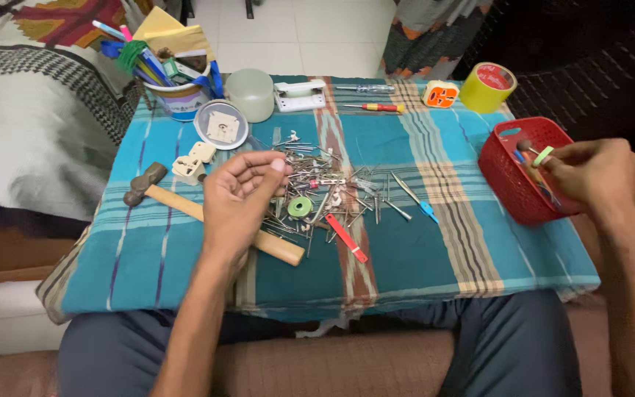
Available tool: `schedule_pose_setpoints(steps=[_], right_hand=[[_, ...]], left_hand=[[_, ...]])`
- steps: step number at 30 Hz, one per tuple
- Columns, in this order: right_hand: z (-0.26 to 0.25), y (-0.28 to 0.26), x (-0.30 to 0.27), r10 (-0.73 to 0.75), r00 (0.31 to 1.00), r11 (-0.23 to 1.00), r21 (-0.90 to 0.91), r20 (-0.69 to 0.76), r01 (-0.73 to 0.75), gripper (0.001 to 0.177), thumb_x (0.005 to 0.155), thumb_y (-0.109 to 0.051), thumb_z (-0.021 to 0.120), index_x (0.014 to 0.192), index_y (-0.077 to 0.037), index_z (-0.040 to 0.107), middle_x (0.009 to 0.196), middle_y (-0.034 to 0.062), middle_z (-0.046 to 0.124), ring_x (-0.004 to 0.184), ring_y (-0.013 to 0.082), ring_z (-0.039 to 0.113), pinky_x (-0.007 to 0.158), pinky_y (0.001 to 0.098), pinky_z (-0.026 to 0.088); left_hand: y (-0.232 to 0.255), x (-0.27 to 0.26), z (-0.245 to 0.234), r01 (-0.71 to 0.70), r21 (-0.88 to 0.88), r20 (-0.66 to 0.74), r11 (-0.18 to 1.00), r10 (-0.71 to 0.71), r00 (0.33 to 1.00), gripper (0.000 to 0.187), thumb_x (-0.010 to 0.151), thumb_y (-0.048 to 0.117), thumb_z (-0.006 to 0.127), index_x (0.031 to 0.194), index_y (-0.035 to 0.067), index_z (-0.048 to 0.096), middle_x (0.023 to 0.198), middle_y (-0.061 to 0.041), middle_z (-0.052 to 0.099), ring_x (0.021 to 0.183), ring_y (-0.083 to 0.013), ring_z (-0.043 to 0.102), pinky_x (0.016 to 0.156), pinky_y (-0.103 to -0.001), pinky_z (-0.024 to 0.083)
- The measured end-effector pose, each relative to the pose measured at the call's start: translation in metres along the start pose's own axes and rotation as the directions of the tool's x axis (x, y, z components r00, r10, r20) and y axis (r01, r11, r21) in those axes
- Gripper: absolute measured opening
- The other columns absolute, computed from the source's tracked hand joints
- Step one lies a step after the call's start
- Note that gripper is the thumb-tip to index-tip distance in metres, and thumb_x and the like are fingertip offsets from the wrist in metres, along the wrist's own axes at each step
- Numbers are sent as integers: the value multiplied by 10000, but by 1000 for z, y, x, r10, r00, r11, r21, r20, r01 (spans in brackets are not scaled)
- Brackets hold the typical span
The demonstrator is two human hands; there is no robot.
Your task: The person sits at a table and assembles small metal hardware components. They pick up nails and plastic anchors, insert nails into anchors, and use a hammer to tap them together. They also handle a roll of tape and a small cylindrical object, placing items into a red basket.
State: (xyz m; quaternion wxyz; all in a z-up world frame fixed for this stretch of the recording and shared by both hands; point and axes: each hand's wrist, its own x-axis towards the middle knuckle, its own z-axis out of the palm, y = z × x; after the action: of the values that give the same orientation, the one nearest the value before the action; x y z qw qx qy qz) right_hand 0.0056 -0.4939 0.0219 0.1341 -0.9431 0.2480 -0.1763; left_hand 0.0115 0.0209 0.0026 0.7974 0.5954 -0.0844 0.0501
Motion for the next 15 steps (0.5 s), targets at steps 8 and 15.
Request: schedule_pose_setpoints(steps=[8,15], right_hand=[[54,34,59,-14,990,988,-149,140,35,334,808,-308,883,1079,-119,834,1024,206,787,916,345,763,883,469,582],[7,-37,15,-72,997,943,-325,22,75,346,866,-233,842,1202,-156,822,1024,227,762,883,387,726,802,505,572]], left_hand=[[10,3,-24,-106,280,67,954,91,994,198,937,84,731,1116,0,728,930,-25,737,810,-40,662,716,-189,534],[28,-11,-19,-169,700,293,693,-62,954,228,791,127,826,1001,59,768,775,-23,722,660,-91,644,619,-266,515]])
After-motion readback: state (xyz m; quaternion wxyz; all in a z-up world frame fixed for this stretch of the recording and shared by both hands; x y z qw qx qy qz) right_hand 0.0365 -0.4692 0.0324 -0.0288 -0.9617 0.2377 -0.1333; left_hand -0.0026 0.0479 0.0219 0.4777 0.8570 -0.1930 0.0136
